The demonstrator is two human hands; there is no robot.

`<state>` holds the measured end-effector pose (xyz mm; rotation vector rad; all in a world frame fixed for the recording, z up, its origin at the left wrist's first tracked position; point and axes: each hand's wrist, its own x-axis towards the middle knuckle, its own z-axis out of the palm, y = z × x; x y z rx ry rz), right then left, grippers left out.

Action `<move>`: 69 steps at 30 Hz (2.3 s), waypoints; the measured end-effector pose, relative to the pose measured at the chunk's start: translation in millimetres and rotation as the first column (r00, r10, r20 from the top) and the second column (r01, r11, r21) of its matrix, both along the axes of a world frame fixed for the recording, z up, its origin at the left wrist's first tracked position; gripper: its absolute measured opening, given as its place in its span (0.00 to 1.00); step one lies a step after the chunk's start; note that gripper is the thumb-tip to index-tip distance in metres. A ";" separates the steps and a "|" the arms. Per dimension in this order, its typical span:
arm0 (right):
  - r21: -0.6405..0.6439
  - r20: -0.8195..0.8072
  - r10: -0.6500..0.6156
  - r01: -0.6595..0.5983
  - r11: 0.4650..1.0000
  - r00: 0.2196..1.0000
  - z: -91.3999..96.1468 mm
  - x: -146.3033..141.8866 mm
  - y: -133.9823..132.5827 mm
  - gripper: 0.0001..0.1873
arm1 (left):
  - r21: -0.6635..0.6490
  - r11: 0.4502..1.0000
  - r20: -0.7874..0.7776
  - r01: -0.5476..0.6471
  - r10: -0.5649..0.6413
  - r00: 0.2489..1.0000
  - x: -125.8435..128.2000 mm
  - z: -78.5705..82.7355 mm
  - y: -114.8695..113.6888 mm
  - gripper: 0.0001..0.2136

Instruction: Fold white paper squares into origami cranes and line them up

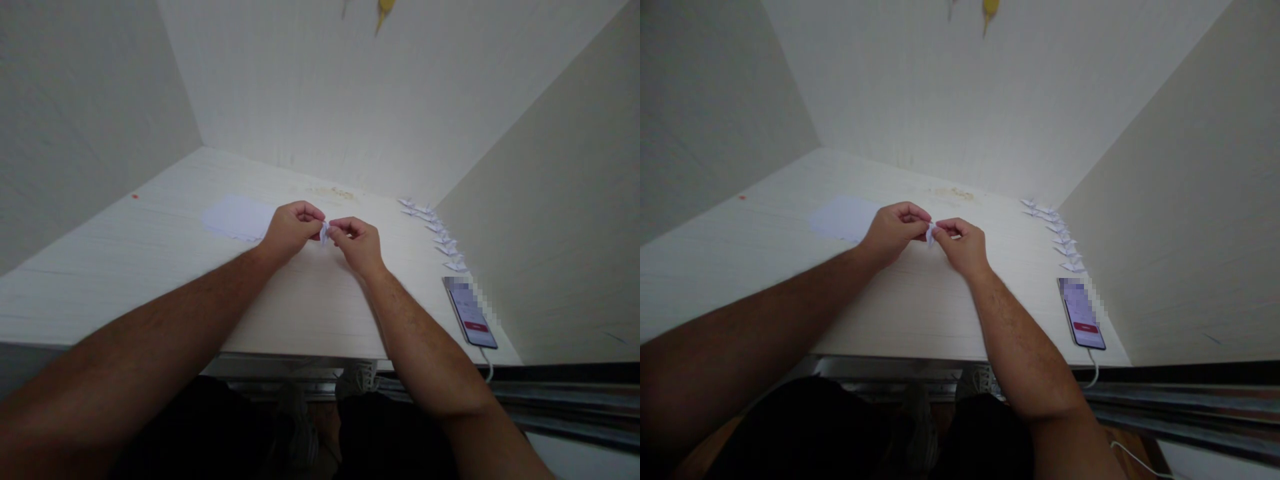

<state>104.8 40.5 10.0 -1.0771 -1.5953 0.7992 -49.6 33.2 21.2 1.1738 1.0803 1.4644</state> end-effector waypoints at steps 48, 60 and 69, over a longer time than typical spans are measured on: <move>0.430 0.368 -0.185 0.010 0.903 0.911 -5.1 3.8 -0.9 0.05 | -0.068 0.997 -0.173 0.039 -0.051 0.984 1.2 -0.2 -1.3 0.08; 0.475 0.459 -0.227 -0.021 0.880 0.859 -0.3 0.0 -7.0 0.10 | 0.084 0.996 -0.252 -0.008 0.029 0.967 1.3 -6.3 0.2 0.07; 0.298 0.146 -0.106 0.058 0.953 0.984 -4.4 -5.6 -10.2 0.07 | 0.228 0.970 -0.282 -0.086 0.150 0.948 2.1 -4.6 -1.6 0.05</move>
